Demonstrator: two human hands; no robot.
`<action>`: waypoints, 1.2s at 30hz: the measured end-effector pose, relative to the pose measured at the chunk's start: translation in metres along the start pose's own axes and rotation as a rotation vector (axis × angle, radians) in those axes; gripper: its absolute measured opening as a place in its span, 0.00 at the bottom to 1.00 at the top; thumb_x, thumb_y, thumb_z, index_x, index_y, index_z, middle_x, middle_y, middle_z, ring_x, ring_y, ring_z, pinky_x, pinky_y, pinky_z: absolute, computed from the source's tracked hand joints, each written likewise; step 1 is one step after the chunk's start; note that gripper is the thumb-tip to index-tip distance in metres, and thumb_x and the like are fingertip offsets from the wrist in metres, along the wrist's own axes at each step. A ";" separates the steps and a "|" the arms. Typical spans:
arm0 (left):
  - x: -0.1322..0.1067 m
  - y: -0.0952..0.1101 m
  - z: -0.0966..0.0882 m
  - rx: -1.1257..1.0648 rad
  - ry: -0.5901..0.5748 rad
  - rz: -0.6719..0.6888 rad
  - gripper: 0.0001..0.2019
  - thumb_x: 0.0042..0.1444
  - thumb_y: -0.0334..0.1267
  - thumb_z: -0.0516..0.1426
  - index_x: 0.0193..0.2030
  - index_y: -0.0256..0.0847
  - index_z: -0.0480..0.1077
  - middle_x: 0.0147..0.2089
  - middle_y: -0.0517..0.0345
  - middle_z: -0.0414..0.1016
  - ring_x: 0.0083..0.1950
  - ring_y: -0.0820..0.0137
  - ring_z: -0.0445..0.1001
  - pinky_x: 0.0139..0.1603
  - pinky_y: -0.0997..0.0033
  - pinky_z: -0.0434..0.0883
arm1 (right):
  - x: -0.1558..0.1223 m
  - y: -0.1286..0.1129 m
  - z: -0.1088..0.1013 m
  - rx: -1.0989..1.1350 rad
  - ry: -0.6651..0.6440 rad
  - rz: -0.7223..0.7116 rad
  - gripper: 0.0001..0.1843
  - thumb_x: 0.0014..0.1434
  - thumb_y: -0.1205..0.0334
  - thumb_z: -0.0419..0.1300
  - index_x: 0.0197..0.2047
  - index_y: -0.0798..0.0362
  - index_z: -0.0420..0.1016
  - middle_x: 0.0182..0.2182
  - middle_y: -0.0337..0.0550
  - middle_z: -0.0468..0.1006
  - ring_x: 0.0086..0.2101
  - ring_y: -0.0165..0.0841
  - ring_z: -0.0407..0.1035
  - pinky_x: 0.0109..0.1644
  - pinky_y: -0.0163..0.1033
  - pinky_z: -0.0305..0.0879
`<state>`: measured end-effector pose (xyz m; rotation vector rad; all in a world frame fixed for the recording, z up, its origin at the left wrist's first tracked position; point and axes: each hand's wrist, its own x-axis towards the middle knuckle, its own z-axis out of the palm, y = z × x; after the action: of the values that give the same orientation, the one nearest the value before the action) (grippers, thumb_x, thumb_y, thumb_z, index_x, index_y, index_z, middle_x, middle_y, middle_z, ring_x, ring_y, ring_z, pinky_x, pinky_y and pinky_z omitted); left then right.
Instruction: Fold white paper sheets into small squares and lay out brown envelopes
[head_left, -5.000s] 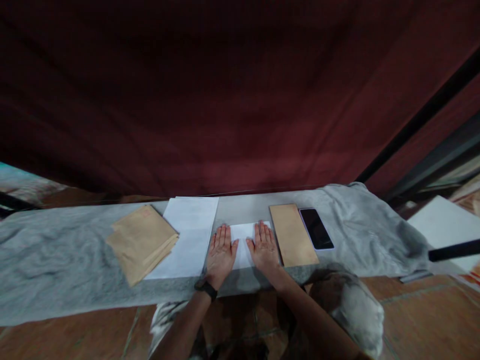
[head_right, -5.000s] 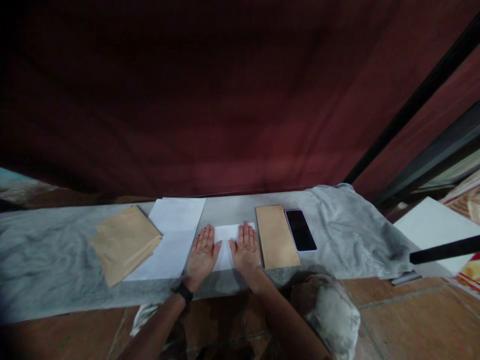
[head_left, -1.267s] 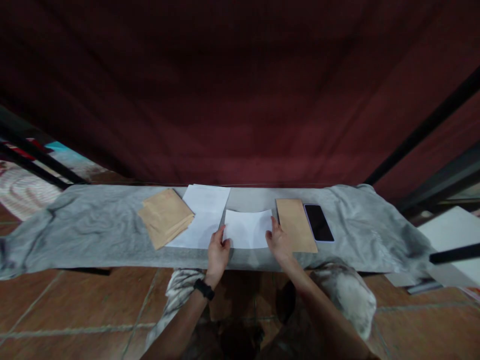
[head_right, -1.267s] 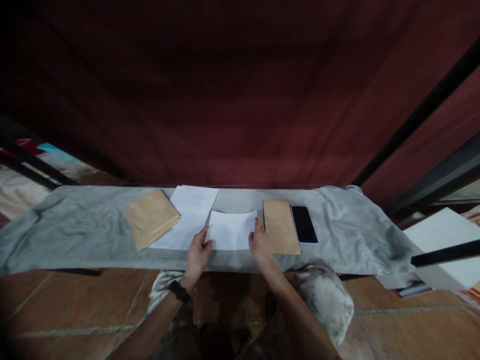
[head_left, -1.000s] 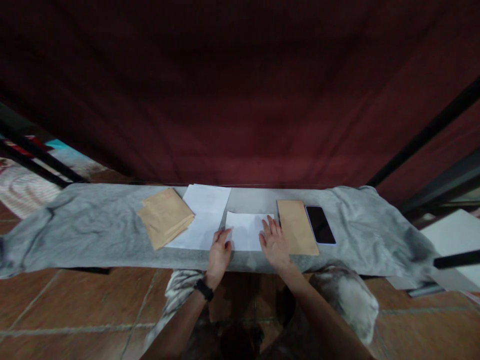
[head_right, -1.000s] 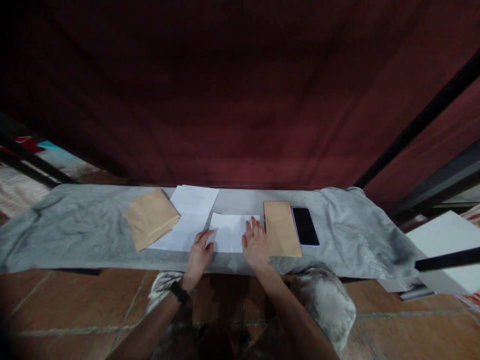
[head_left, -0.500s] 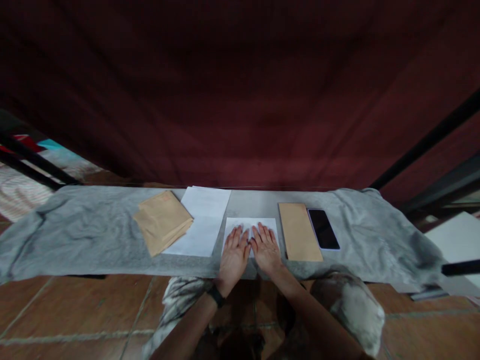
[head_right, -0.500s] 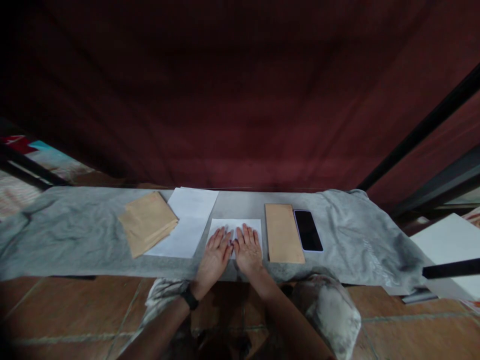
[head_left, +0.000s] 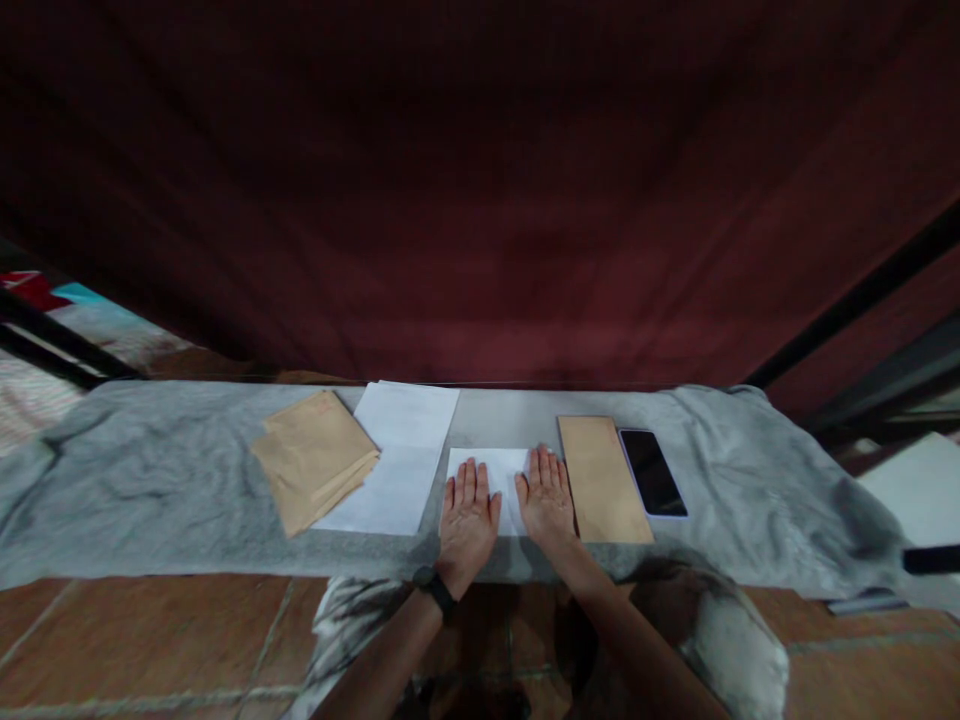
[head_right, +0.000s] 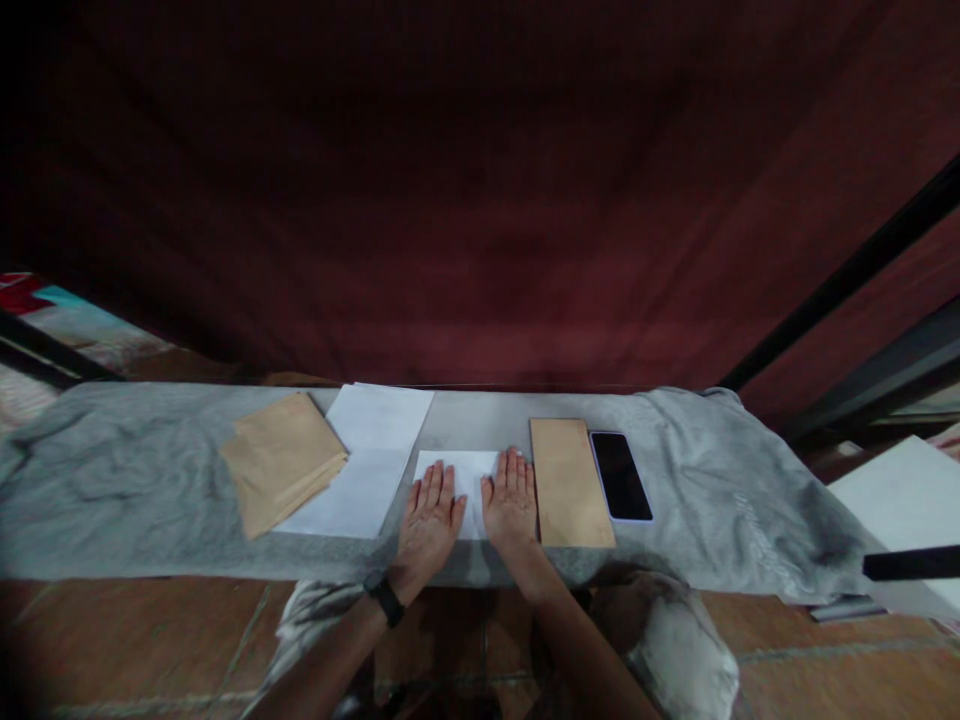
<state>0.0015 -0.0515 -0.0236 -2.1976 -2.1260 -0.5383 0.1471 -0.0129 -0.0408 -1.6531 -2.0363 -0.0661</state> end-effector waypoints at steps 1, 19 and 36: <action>0.003 0.002 0.000 -0.008 -0.005 0.018 0.27 0.68 0.41 0.46 0.70 0.32 0.58 0.73 0.38 0.56 0.75 0.54 0.51 0.72 0.46 0.54 | 0.000 -0.001 -0.001 0.009 -0.007 -0.029 0.29 0.72 0.58 0.46 0.71 0.64 0.56 0.69 0.62 0.58 0.68 0.47 0.53 0.70 0.56 0.50; 0.008 -0.013 -0.002 -0.070 -0.015 0.018 0.29 0.68 0.45 0.47 0.73 0.37 0.54 0.75 0.41 0.52 0.76 0.54 0.50 0.73 0.46 0.52 | -0.006 -0.003 0.003 -0.018 -0.043 -0.042 0.32 0.72 0.54 0.49 0.71 0.64 0.55 0.70 0.64 0.54 0.69 0.49 0.48 0.69 0.57 0.51; 0.005 -0.012 -0.003 -0.064 -0.014 -0.005 0.32 0.66 0.49 0.49 0.72 0.35 0.55 0.75 0.40 0.50 0.77 0.54 0.47 0.73 0.47 0.50 | -0.017 0.000 -0.001 0.000 0.043 0.011 0.37 0.72 0.50 0.46 0.73 0.69 0.49 0.69 0.69 0.53 0.68 0.52 0.51 0.68 0.59 0.53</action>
<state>-0.0111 -0.0468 -0.0222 -2.2356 -2.1515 -0.6010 0.1499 -0.0285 -0.0472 -1.6486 -1.9953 -0.0968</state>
